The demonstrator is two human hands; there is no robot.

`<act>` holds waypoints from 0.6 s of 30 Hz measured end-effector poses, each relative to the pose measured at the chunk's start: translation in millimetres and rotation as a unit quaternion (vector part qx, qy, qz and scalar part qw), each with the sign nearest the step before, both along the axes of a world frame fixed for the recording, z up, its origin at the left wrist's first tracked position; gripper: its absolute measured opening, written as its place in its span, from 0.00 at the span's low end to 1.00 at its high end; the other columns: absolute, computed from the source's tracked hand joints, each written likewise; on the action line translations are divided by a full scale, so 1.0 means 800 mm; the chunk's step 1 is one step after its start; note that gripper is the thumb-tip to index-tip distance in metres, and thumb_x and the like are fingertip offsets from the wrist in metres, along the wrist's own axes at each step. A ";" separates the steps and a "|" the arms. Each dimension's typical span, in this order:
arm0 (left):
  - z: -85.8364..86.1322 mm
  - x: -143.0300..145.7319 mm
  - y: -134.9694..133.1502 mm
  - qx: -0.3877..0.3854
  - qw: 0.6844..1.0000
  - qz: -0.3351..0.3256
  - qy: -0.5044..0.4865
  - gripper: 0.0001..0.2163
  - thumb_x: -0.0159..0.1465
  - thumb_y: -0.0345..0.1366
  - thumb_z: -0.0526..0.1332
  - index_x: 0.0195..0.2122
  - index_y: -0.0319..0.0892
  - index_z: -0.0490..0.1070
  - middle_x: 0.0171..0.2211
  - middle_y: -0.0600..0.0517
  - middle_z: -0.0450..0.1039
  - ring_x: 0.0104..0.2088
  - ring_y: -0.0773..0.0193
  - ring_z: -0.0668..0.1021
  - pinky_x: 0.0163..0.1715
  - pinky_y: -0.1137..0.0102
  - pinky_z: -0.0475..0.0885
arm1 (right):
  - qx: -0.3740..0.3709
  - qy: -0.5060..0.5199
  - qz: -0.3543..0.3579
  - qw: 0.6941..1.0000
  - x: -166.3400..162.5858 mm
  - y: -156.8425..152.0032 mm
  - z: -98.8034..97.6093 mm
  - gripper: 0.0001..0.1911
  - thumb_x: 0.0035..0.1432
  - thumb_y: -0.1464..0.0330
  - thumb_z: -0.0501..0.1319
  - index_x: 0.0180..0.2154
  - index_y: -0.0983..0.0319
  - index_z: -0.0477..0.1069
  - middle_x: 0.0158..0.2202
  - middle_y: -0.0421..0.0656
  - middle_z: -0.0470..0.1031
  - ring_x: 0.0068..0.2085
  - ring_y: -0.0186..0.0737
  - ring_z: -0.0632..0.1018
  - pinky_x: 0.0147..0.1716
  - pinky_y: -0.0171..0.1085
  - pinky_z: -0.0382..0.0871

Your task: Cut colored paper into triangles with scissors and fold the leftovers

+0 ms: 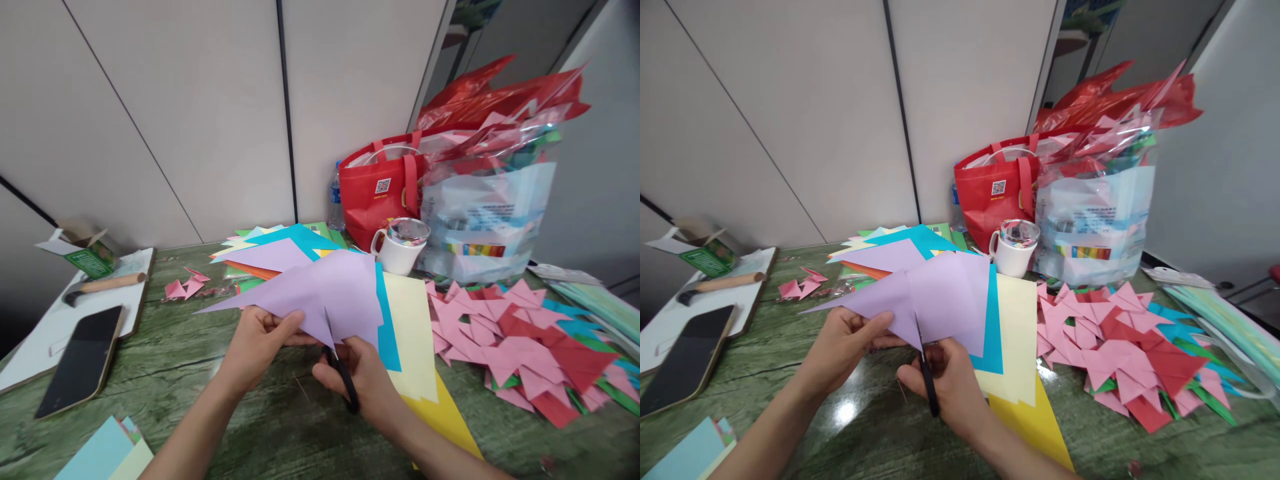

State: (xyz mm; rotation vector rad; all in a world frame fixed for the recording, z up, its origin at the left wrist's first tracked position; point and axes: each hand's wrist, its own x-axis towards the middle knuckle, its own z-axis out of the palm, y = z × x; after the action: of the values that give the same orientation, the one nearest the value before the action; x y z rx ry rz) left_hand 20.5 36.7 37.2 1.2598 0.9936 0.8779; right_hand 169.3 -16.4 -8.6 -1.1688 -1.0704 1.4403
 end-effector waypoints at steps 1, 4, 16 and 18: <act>-0.001 0.000 0.000 0.001 1.000 -0.001 0.000 0.11 0.54 0.42 0.65 0.24 0.40 0.79 0.25 0.48 0.80 0.30 0.54 0.82 0.34 0.62 0.77 | -0.002 0.004 -0.001 1.000 0.000 0.000 0.000 0.18 0.38 0.64 0.71 0.27 0.62 0.63 0.21 0.36 0.68 0.22 0.32 0.67 0.23 0.33 0.61; -0.002 -0.001 0.001 0.005 1.000 0.001 0.001 0.10 0.54 0.42 0.65 0.24 0.40 0.79 0.24 0.49 0.80 0.29 0.55 0.82 0.34 0.63 0.77 | -0.004 0.018 0.001 1.000 0.000 -0.001 -0.001 0.18 0.38 0.65 0.71 0.28 0.62 0.64 0.20 0.35 0.68 0.22 0.31 0.67 0.22 0.32 0.61; -0.003 -0.001 0.000 0.009 1.000 -0.011 -0.002 0.10 0.56 0.41 0.64 0.26 0.39 0.78 0.24 0.49 0.80 0.27 0.57 0.81 0.33 0.64 0.77 | -0.006 0.036 0.001 0.999 -0.005 -0.002 -0.010 0.16 0.42 0.65 0.69 0.30 0.62 0.64 0.18 0.32 0.66 0.18 0.29 0.67 0.19 0.30 0.60; -0.002 -0.001 0.000 0.011 1.000 -0.004 -0.012 0.09 0.56 0.40 0.65 0.28 0.39 0.77 0.25 0.49 0.80 0.27 0.58 0.81 0.32 0.65 0.77 | -0.008 0.035 0.000 0.999 -0.005 -0.002 -0.010 0.16 0.42 0.66 0.69 0.30 0.62 0.64 0.17 0.32 0.66 0.18 0.29 0.66 0.18 0.30 0.60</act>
State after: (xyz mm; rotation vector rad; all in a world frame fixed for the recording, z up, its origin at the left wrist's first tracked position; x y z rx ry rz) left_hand 19.7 36.4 35.3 1.2676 0.9617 0.8978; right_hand 165.4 -17.8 -16.6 -1.1218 -1.0127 1.4805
